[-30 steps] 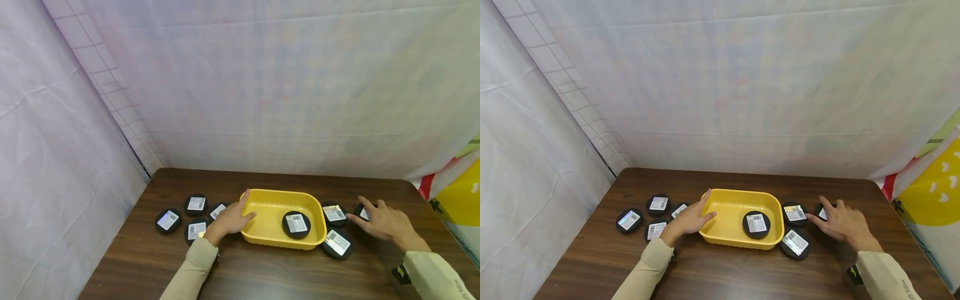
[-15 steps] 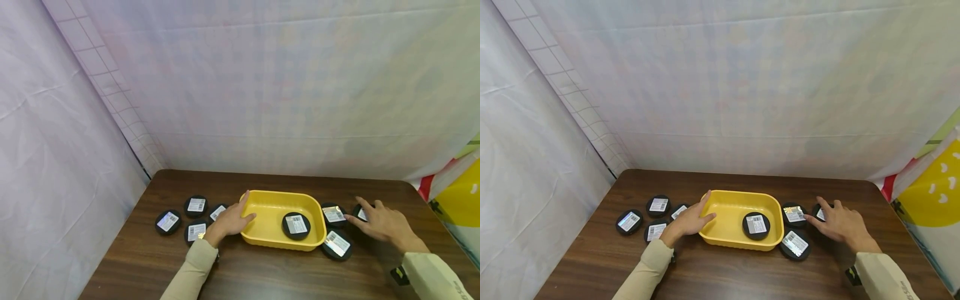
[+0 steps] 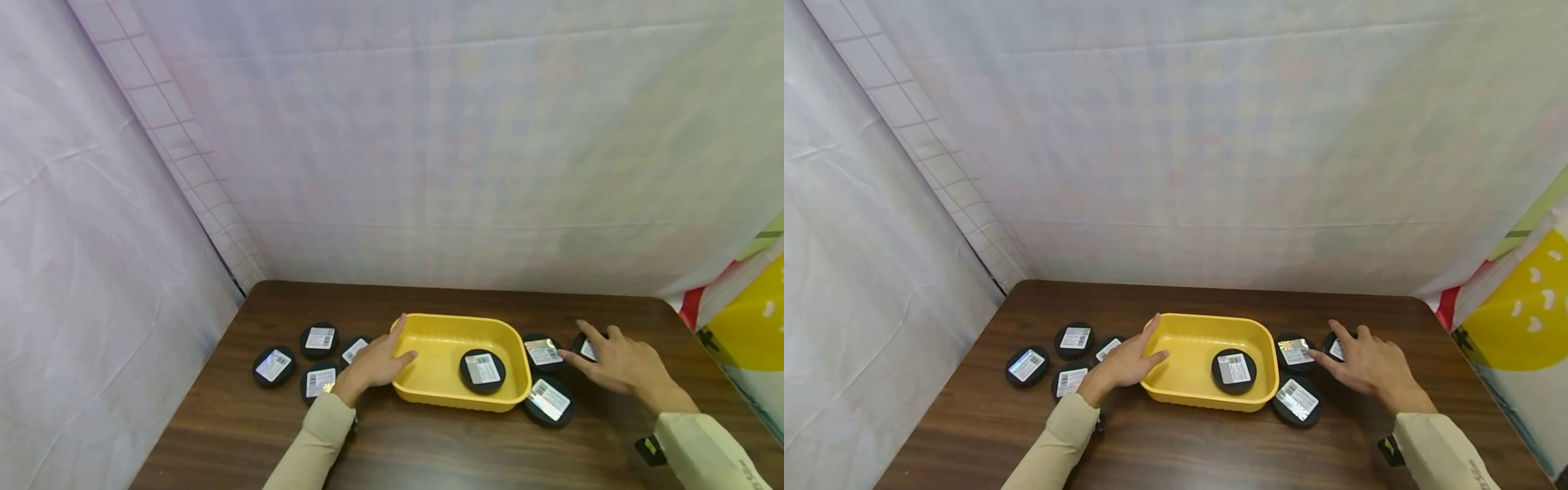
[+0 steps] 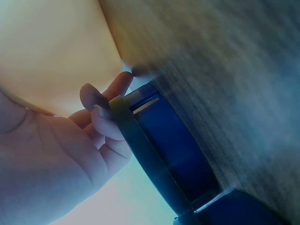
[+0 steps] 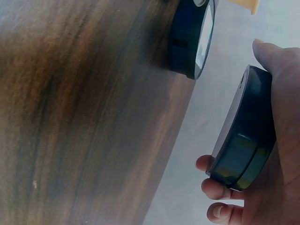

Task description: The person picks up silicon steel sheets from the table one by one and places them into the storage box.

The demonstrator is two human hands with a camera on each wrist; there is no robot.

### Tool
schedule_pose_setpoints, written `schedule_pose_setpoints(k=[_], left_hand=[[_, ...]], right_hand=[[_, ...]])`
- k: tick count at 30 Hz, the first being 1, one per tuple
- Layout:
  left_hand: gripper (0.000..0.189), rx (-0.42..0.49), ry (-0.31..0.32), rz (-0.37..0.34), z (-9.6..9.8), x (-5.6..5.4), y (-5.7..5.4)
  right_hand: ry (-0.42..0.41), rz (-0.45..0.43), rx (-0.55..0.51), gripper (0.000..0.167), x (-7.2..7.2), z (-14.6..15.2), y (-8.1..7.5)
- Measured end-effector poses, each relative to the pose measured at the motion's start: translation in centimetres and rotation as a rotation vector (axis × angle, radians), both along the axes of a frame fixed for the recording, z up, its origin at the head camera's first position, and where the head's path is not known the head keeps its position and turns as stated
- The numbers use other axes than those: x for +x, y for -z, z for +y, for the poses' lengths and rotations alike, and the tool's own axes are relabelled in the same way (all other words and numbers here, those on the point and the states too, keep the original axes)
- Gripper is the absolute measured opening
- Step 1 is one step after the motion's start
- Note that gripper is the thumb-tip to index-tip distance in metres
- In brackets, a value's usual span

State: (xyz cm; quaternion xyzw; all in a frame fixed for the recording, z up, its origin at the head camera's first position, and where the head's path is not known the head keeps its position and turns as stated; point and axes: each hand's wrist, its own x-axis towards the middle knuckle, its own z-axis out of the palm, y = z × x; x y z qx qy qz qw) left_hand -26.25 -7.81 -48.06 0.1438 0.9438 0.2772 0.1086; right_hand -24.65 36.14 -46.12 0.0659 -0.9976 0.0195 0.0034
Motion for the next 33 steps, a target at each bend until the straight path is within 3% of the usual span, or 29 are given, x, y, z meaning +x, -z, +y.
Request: schedule_pose_setpoints(k=[13,33], left_hand=[[0.078,0.004,0.005,0.008,-0.2,0.2,0.4],[0.077,0.016,-0.001,0.001,-0.1,0.1,0.1]], right_hand=[[-0.012,0.013,-0.015,0.093,0.1,-0.5,-0.4],[-0.046,0.05,-0.015,0.093,0.3,-1.6,-1.6]])
